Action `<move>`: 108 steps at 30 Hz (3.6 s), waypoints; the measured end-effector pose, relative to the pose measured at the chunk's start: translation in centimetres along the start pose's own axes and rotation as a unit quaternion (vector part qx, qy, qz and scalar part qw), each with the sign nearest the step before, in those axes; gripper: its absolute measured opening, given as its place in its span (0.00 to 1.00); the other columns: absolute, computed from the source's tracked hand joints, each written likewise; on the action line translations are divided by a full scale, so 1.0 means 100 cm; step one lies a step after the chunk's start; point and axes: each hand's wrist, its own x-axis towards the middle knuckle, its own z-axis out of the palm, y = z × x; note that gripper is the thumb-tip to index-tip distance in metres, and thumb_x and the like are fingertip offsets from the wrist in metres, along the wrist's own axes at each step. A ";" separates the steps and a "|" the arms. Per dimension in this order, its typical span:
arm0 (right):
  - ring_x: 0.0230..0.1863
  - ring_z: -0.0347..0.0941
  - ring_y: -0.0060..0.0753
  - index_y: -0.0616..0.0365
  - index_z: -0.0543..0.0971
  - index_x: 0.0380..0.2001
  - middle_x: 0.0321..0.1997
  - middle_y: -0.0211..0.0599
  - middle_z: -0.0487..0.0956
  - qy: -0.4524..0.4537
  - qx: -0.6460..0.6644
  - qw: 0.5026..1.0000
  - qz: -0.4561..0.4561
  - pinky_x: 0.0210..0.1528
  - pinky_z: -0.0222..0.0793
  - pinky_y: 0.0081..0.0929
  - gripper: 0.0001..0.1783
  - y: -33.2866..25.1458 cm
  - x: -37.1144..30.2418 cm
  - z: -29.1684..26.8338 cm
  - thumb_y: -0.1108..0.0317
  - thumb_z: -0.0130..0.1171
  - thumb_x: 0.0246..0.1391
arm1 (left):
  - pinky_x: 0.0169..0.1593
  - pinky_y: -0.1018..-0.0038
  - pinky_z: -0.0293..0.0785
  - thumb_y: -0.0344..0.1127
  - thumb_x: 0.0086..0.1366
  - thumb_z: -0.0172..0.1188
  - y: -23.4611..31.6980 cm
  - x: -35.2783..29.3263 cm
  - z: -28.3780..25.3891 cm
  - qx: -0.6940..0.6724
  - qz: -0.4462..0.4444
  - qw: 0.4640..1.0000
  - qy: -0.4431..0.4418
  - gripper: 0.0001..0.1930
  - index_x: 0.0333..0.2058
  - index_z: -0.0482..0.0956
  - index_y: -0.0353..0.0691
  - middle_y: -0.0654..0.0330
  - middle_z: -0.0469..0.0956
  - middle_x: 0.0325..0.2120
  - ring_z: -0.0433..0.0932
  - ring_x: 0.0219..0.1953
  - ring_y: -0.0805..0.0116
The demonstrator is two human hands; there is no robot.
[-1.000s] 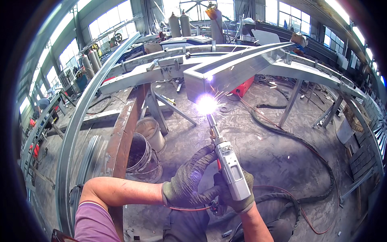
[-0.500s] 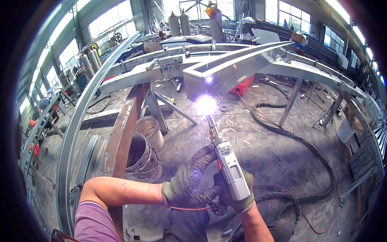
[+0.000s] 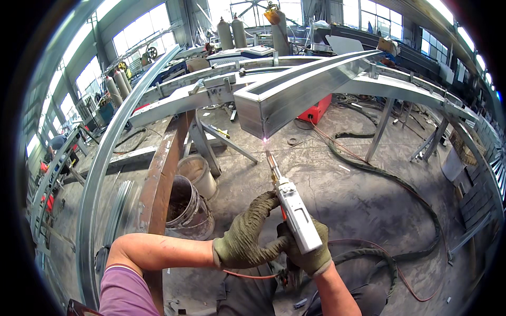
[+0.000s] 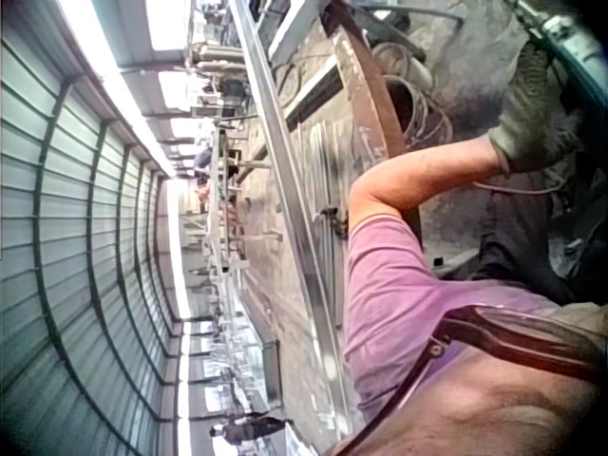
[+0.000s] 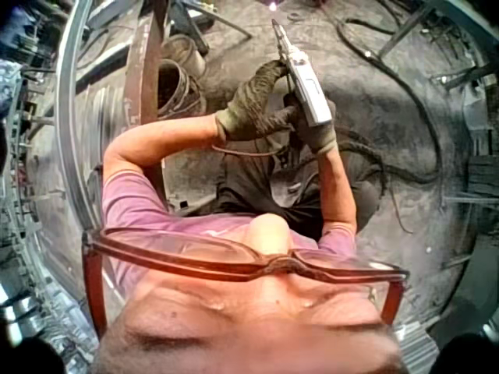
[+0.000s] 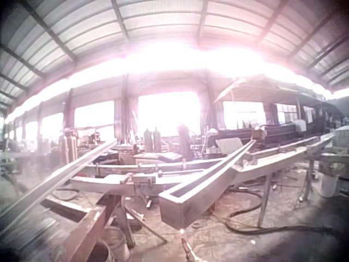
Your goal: The person aligns and welds metal frame components using a welding torch. They position square metal tubes, apply welds at joints, and reposition the assembly to access different sides for welding.
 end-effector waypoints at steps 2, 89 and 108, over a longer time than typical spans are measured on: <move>0.32 0.84 0.42 0.59 0.85 0.43 0.34 0.38 0.86 0.006 -0.029 1.000 -0.002 0.37 0.81 0.35 0.17 0.017 -0.003 0.003 0.60 0.79 0.60 | 0.78 0.49 0.67 0.48 0.68 0.77 -0.011 -0.001 0.007 -0.021 -0.030 0.999 -0.013 0.47 0.76 0.63 0.28 0.32 0.68 0.72 0.68 0.76 0.34; 0.19 0.80 0.19 0.64 0.84 0.39 0.24 0.29 0.83 0.019 0.105 0.993 0.053 0.19 0.75 0.27 0.05 -0.011 0.019 -0.029 0.74 0.71 0.66 | 0.83 0.47 0.56 0.49 0.70 0.75 -0.011 0.022 -0.016 0.029 0.040 0.997 -0.052 0.54 0.84 0.52 0.37 0.30 0.51 0.81 0.51 0.84 0.30; 0.17 0.79 0.19 0.64 0.84 0.37 0.22 0.28 0.82 0.018 0.106 0.992 0.060 0.18 0.73 0.27 0.06 -0.004 0.014 -0.027 0.74 0.71 0.66 | 0.81 0.46 0.60 0.50 0.70 0.76 -0.008 0.020 -0.015 0.012 0.016 0.998 -0.058 0.53 0.83 0.54 0.38 0.30 0.51 0.81 0.55 0.82 0.27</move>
